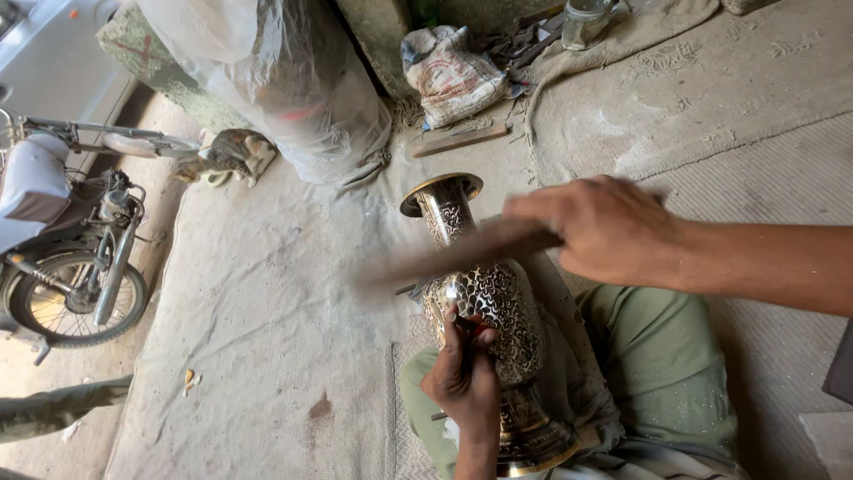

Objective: The person sits on the ground holding an ornate brass vase between their legs, pressing a small punch against its embossed surface with one hand while striking it with a wooden mallet held in the other hand, working the decorative pattern across the vase body.

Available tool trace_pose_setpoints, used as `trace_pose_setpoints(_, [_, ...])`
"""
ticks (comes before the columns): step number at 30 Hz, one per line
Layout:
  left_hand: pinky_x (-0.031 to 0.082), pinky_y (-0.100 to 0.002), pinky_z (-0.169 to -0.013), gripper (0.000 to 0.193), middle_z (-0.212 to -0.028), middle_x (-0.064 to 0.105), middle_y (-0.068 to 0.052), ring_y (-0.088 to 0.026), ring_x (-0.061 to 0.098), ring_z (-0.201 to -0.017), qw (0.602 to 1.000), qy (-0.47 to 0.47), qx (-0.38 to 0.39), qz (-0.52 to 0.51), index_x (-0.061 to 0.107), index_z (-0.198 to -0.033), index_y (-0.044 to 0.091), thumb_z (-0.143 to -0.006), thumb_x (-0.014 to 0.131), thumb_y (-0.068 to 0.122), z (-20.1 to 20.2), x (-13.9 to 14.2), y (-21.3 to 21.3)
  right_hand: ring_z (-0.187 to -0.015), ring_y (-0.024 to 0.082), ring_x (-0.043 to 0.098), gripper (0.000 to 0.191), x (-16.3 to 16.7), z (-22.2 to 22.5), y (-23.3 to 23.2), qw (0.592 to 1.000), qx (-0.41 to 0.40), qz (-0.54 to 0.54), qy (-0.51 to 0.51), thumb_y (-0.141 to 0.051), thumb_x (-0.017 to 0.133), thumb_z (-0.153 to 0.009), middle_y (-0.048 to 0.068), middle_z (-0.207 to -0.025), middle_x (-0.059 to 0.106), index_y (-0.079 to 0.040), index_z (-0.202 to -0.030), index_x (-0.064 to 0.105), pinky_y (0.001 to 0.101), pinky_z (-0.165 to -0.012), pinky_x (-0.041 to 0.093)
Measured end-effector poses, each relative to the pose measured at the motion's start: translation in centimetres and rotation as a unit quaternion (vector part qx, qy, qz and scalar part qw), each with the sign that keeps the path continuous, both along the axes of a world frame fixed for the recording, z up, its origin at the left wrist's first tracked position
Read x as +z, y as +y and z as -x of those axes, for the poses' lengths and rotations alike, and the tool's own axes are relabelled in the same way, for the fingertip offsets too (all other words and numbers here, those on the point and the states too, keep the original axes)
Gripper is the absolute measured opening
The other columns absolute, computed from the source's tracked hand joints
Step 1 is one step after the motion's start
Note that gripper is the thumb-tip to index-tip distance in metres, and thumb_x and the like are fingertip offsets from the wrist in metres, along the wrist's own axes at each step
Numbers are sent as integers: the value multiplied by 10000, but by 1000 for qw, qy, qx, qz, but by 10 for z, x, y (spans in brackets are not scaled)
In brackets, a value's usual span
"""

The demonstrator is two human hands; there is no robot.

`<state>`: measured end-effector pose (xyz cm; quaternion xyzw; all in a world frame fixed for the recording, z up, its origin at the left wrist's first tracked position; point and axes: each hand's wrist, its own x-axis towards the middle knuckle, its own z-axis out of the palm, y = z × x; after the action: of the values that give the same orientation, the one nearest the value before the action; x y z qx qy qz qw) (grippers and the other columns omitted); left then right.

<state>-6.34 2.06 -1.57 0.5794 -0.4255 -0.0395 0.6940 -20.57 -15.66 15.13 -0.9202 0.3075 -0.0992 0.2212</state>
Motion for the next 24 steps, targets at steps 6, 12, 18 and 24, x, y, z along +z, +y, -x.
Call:
trace_pose_setpoints(6, [637, -284, -862, 484, -993, 798, -127, -134, 761, -898, 999, 15, -22, 17, 686, -1279, 37, -907, 527, -227, -2, 0, 0, -510, 104, 606, 391, -2, -6, 4, 1000, 10, 2, -24, 42, 552, -795, -66, -672, 611, -220, -1065, 660, 342, -585, 541])
trace_pose_setpoints(12, [622, -273, -853, 624, -997, 802, -120, -123, 763, -879, 1000, 1, -14, 8, 617, -1398, 39, -844, 515, -230, -6, 1, -1, -475, 121, 596, 382, -5, -11, 4, 1000, -26, -12, 5, -29, 566, -857, -34, -604, 588, -240, -1167, 639, 338, -553, 520])
trace_pose_setpoints(18, [598, -274, -906, 696, -944, 791, -102, -119, 752, -910, 1000, -7, -24, 17, 587, -1445, 63, -824, 514, -245, -7, 4, 0, -541, 105, 600, 380, -12, -12, 3, 996, -46, -16, 74, -57, 630, -888, -31, -590, 607, -272, -1200, 662, 328, -600, 521])
trace_pose_setpoints(24, [591, -257, -904, 685, -925, 773, -83, -102, 735, -898, 999, -4, -30, 24, 593, -1450, 56, -838, 518, -243, -11, 3, 3, -524, 109, 630, 566, -20, -16, 7, 992, -66, -25, 105, -22, 655, -839, -19, -652, 622, -342, -1306, 661, 325, -581, 527])
